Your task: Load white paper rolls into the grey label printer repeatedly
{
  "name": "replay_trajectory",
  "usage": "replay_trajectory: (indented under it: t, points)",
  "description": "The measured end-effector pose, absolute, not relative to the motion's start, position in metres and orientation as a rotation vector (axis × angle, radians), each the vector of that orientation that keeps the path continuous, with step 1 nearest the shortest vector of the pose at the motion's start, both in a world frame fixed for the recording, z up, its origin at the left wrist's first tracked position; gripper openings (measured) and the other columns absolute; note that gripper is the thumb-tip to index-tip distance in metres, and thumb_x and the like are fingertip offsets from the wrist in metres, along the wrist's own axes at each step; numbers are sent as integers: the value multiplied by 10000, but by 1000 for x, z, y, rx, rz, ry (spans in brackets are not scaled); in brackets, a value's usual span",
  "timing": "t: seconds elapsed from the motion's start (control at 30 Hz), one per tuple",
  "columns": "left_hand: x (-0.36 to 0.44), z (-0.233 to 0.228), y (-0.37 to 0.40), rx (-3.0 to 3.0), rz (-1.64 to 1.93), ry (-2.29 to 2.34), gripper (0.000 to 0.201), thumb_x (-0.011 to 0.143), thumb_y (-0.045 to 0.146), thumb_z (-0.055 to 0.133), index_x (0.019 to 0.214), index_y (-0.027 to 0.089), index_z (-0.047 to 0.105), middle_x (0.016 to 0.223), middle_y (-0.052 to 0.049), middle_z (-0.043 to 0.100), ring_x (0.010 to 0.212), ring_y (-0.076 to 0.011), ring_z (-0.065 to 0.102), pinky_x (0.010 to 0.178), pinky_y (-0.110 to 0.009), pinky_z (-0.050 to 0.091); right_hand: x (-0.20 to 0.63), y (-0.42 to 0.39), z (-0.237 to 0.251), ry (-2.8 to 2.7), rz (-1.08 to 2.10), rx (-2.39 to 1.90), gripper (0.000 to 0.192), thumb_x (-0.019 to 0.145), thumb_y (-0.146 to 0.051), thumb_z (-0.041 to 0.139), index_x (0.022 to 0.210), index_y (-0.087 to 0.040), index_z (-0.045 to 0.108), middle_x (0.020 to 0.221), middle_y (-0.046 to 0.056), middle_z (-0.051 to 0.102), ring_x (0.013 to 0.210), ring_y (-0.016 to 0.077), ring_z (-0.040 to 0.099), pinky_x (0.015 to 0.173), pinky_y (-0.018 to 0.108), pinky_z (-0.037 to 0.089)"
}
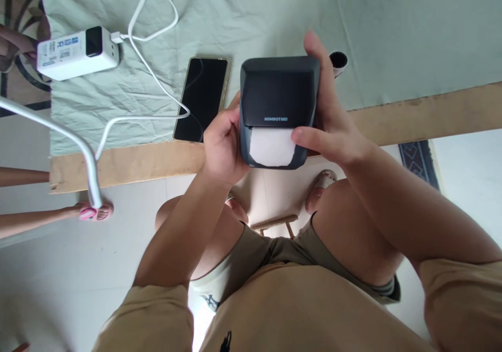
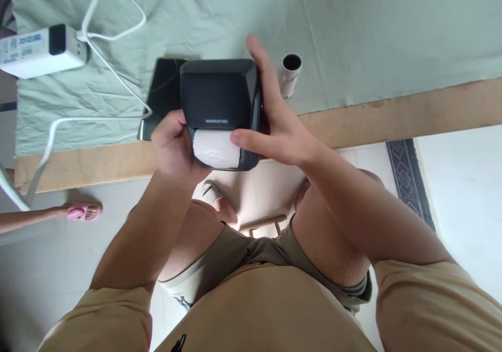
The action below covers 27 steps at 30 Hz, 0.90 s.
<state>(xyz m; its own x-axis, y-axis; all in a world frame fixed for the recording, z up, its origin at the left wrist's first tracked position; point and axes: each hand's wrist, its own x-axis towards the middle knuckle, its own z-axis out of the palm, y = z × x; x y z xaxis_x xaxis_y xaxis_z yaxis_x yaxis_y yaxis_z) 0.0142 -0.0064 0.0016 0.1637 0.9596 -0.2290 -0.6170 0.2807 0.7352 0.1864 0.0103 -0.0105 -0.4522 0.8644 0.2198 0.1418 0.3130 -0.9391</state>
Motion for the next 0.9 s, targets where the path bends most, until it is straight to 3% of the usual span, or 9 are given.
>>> replay_trajectory:
  t: [0.1, 0.2, 0.33, 0.4, 0.5, 0.57, 0.67, 0.73, 0.9]
  points:
    - [15, 2, -6, 549, 1237, 768, 187, 852, 265, 461, 685, 217, 529, 657, -30, 591, 1166, -240, 614, 934, -338, 547, 187, 8, -1, -1786, 1160, -858, 907, 742, -601, 670, 1483, -353, 210, 1470, 20, 422, 1351, 252, 448, 1048, 386, 509]
    - [17, 5, -7, 604, 1187, 724, 255, 879, 431, 480, 784, 215, 579, 875, -56, 691, 1299, -283, 534, 949, -349, 538, 185, 3, 14, -1716, 910, -1003, 700, 766, -568, 677, 1365, -328, 408, 1371, -10, 476, 1183, 194, 558, 720, 257, 557]
    - [20, 5, -9, 674, 1130, 636, 129, 864, 281, 550, 959, 208, 597, 910, -40, 705, 1258, -267, 585, 897, -325, 551, 177, 2, 36, -1478, 402, -1191, 255, 856, -434, 628, 1006, -263, 513, 1103, -10, 483, 764, 61, 599, 495, 212, 451]
    - [20, 4, -10, 703, 1119, 661, 147, 874, 238, 534, 1000, 199, 599, 880, -33, 706, 1217, -264, 616, 897, -325, 552, 174, 6, 43, -1391, 344, -1156, 166, 894, -339, 583, 876, -238, 453, 932, -5, 425, 626, 24, 547, 497, 198, 464]
    - [21, 2, -10, 718, 1124, 685, 164, 899, 248, 497, 1010, 196, 606, 884, -30, 707, 1222, -268, 615, 951, -340, 540, 176, 10, 49, -1456, 310, -1132, 150, 898, -271, 563, 818, -212, 451, 821, -4, 425, 666, 55, 573, 548, 212, 486]
    - [21, 3, -10, 717, 1134, 658, 152, 909, 250, 501, 1019, 214, 599, 918, -27, 706, 1249, -260, 597, 973, -330, 532, 180, 9, 53, -1734, 252, -1253, 52, 868, -235, 577, 879, -187, 558, 857, 3, 559, 754, 115, 626, 635, 269, 508]
    - [22, 3, -10, 715, 1134, 612, 145, 913, 237, 521, 1042, 232, 588, 957, -24, 699, 1258, -245, 590, 981, -303, 526, 182, 7, 59, -2274, 148, -1539, 189, 820, -255, 579, 984, -229, 670, 968, 19, 683, 914, 262, 668, 761, 425, 524]
    - [22, 3, -10, 725, 1121, 627, 160, 916, 227, 522, 1065, 232, 579, 946, -23, 689, 1247, -246, 601, 952, -301, 542, 181, 7, 61, -2460, 112, -1679, 217, 826, -315, 569, 1014, -270, 668, 972, 29, 692, 956, 323, 656, 750, 499, 521]
    - [20, 4, -11, 756, 1100, 661, 178, 948, 204, 476, 1087, 219, 585, 921, -5, 668, 1244, -218, 611, 913, -291, 562, 181, 6, 63, -2440, 187, -1648, 314, 771, -288, 643, 1078, -318, 584, 920, -24, 684, 872, 267, 656, 750, 483, 529]
